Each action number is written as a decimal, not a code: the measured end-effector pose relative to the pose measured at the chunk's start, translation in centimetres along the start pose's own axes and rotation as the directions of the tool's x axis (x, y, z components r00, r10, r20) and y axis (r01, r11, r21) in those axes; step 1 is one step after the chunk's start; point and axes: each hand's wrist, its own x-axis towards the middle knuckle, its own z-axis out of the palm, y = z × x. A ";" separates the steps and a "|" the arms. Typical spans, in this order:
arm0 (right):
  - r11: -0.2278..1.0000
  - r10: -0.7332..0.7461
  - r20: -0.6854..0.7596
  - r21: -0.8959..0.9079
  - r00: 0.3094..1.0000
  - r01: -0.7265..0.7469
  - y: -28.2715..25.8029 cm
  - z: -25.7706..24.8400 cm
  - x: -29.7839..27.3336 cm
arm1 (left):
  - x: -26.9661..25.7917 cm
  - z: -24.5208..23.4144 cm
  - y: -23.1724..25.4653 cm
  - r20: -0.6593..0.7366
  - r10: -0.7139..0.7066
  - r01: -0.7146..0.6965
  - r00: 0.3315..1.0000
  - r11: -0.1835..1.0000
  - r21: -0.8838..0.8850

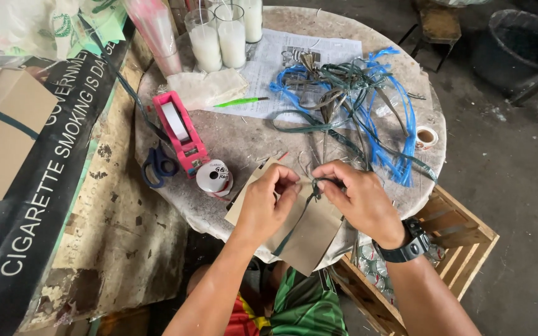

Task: Wrapping a small cardboard box with a green ribbon and tying it securely.

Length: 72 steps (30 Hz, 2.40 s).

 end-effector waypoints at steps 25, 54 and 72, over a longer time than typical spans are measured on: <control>0.960 -0.271 0.000 -0.079 0.963 0.270 1.8 0.2 0.4 | -0.3 0.2 -0.8 0.045 0.008 -0.001 0.999 0.987 -0.161; 0.903 0.359 -0.366 0.368 0.859 -0.221 9.8 5.8 0.1 | -4.4 0.8 -4.5 0.044 0.456 -0.426 0.889 0.786 0.449; 0.117 0.708 0.221 0.900 0.671 -0.420 18.5 5.9 0.7 | -3.6 1.4 -5.2 0.024 0.333 -0.281 0.943 0.752 0.596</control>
